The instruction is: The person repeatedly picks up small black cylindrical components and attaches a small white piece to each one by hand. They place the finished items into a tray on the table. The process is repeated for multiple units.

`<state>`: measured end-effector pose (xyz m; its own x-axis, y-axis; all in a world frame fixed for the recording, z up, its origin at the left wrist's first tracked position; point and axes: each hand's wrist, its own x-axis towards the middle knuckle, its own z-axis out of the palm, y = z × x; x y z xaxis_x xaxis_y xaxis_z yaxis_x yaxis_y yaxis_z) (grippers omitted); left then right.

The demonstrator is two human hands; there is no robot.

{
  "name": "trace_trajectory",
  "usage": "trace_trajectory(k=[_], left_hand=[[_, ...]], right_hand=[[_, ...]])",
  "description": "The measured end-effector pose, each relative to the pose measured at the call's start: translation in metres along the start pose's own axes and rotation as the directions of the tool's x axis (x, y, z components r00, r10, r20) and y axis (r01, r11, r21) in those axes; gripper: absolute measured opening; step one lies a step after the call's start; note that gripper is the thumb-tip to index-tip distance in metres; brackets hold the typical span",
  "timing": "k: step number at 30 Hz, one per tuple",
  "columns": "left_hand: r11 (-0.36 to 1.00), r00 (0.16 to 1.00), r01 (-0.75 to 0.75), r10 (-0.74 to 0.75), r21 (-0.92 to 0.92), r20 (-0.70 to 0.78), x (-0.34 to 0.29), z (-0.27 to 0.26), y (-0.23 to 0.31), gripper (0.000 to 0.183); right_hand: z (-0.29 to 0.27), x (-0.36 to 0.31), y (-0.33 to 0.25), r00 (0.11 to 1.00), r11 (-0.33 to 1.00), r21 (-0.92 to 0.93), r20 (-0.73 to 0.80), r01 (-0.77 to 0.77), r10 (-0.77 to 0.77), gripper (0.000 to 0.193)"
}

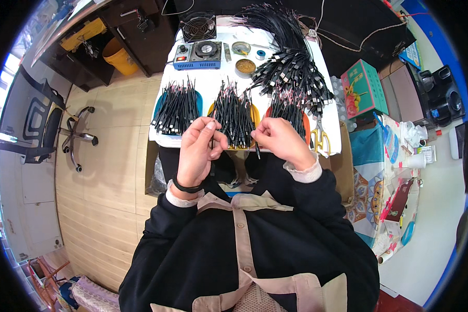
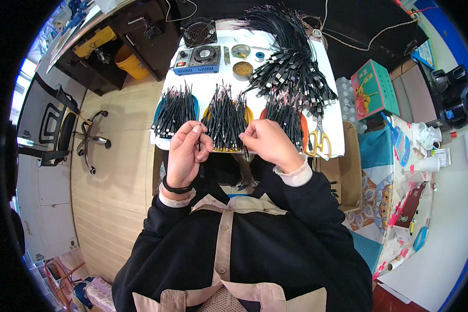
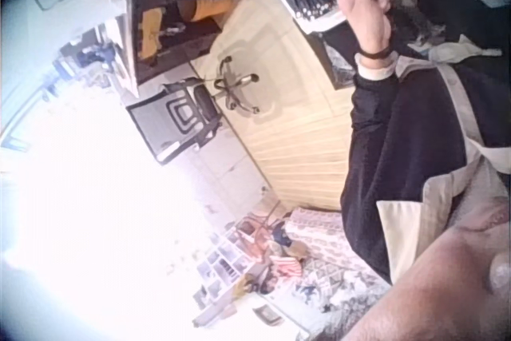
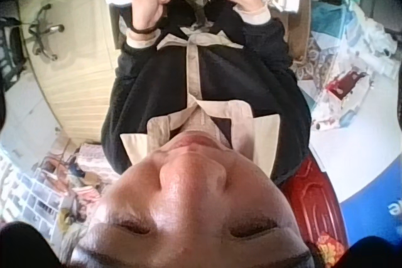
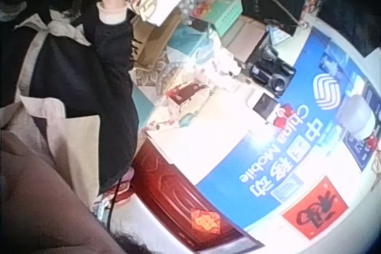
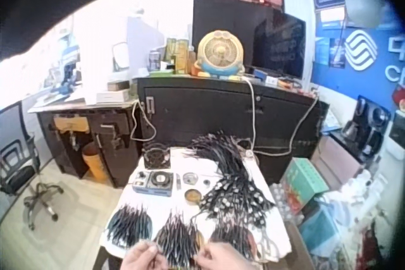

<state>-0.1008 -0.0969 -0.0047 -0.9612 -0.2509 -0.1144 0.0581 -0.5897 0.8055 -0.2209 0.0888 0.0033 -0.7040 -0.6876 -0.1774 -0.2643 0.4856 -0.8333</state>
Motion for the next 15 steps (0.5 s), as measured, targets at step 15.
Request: trace_trajectory(k=[15], left_hand=[[0.981,0.995,-0.094,0.097,-0.169,0.01,-0.009,0.051,-0.007,0.016]], right_hand=[[0.035,-0.057,-0.035,0.917,0.938,0.08,-0.256,0.337,-0.307,0.01]])
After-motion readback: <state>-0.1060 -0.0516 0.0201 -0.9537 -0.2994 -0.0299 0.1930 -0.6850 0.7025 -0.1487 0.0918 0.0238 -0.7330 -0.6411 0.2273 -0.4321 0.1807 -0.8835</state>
